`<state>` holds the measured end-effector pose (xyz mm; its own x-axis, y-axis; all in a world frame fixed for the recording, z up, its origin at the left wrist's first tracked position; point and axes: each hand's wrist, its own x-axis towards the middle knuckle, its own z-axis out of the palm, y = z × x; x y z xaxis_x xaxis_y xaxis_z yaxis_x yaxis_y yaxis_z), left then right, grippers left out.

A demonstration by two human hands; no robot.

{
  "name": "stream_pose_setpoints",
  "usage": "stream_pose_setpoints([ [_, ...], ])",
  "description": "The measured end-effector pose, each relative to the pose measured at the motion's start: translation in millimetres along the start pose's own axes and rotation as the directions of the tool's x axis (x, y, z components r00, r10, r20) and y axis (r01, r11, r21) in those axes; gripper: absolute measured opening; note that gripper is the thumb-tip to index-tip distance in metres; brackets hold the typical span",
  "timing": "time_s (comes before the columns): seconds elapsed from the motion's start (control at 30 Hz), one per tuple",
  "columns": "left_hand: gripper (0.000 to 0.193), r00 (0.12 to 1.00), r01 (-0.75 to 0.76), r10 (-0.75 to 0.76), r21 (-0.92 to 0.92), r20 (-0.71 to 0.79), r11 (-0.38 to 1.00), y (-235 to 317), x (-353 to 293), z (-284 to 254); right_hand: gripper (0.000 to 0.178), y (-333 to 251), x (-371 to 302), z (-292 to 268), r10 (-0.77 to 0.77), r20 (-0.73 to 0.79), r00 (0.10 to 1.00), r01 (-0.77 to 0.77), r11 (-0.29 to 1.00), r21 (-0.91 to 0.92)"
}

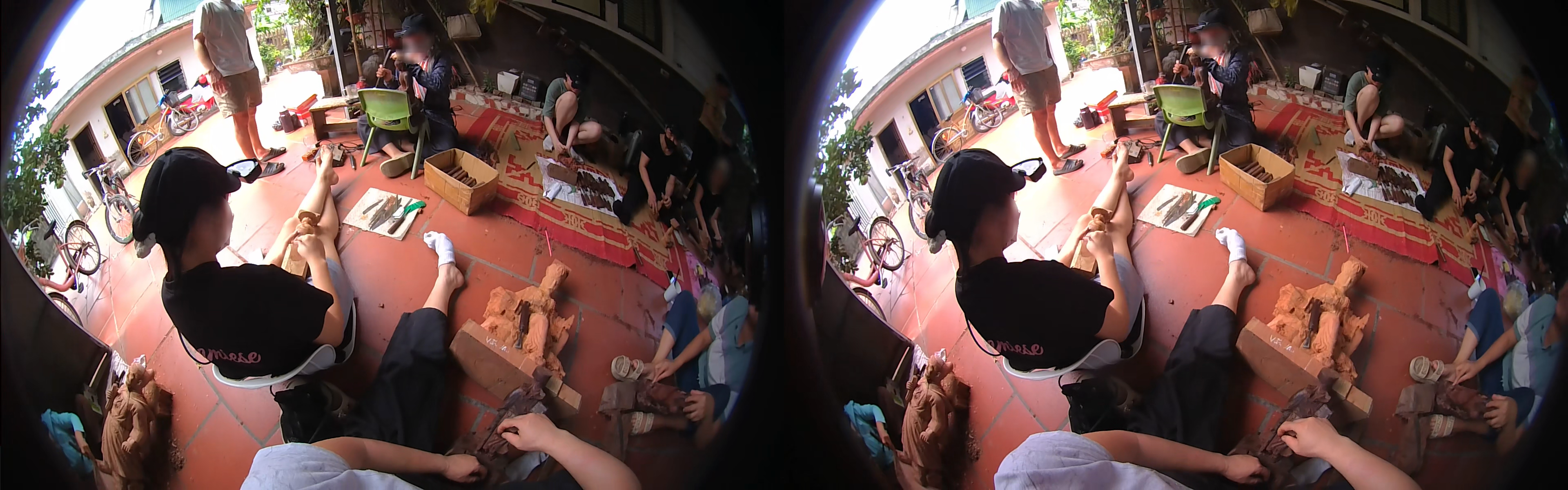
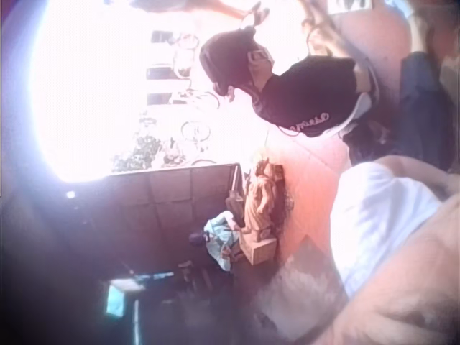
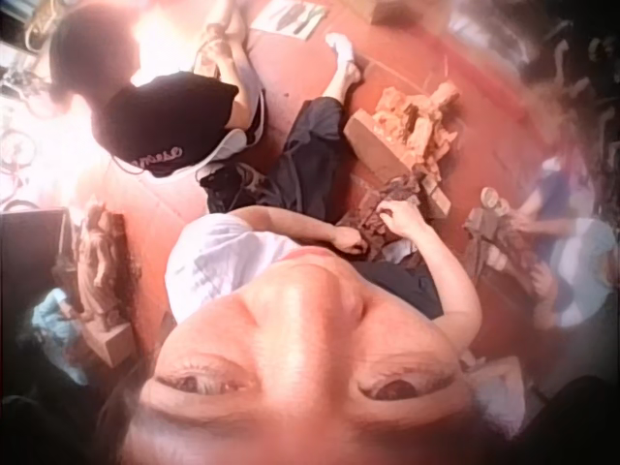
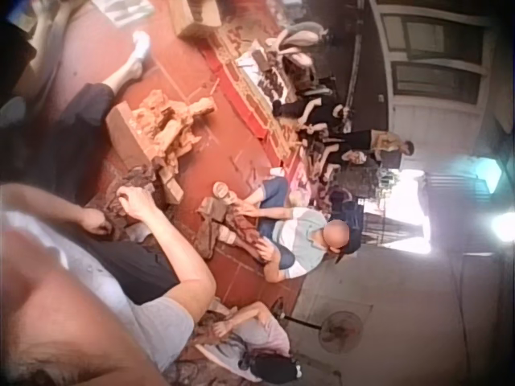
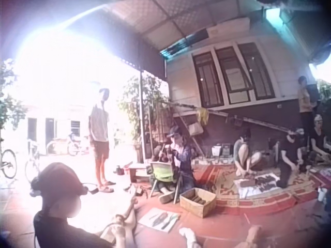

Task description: The person carves a wooden figurine using a small carving knife while seated on the floor. They hold the object with one hand and carefully remove wood shavings with the other, occasionally rotating the piece to access different areas.

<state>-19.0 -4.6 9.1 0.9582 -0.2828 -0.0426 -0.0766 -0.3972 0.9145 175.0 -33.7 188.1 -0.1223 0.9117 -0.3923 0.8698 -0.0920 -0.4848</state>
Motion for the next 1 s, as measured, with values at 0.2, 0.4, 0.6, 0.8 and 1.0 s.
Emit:
stream_pose_setpoints([
  [0.2, 0.017, 1.0, 0.011, -0.011, -0.001, -0.004, 1.0, 0.5, -2.1, 0.7, 0.016, 23.7, 4.2, -35.9, 0.069, -0.175, 0.982, -0.076, 0.997, -0.031],
  [0.4, 0.018, 1.0, 0.016, -0.016, -0.003, 0.008, 1.0, -1.4, -0.6, 0.4, 0.022, -7.5, 0.6, -4.3, -0.021, -0.022, 1.0, 0.02, 0.999, -0.034],
  [0.6, 0.018, 1.0, 0.019, -0.019, -0.009, 0.013, 1.0, -2.0, -2.7, -0.9, 0.022, 11.7, 2.9, -11.6, 0.058, -0.007, 0.998, -0.058, 0.998, -0.037],
  [0.8, 0.02, 1.0, 0.024, -0.025, 0.017, 0.011, 1.0, 4.6, -0.5, -5.5, 0.019, 19.9, -2.0, -20.1, -0.01, -0.213, 0.977, -0.001, 0.999, -0.052],
  [1.0, 0.019, 0.998, 0.029, -0.03, 0.017, 0.056, 0.999, 9.9, -1.6, -10.6, 0.023, 3.2, 6.1, 11.2, -0.01, 0.015, 1.0, 0.01, 1.0, -0.009],
])
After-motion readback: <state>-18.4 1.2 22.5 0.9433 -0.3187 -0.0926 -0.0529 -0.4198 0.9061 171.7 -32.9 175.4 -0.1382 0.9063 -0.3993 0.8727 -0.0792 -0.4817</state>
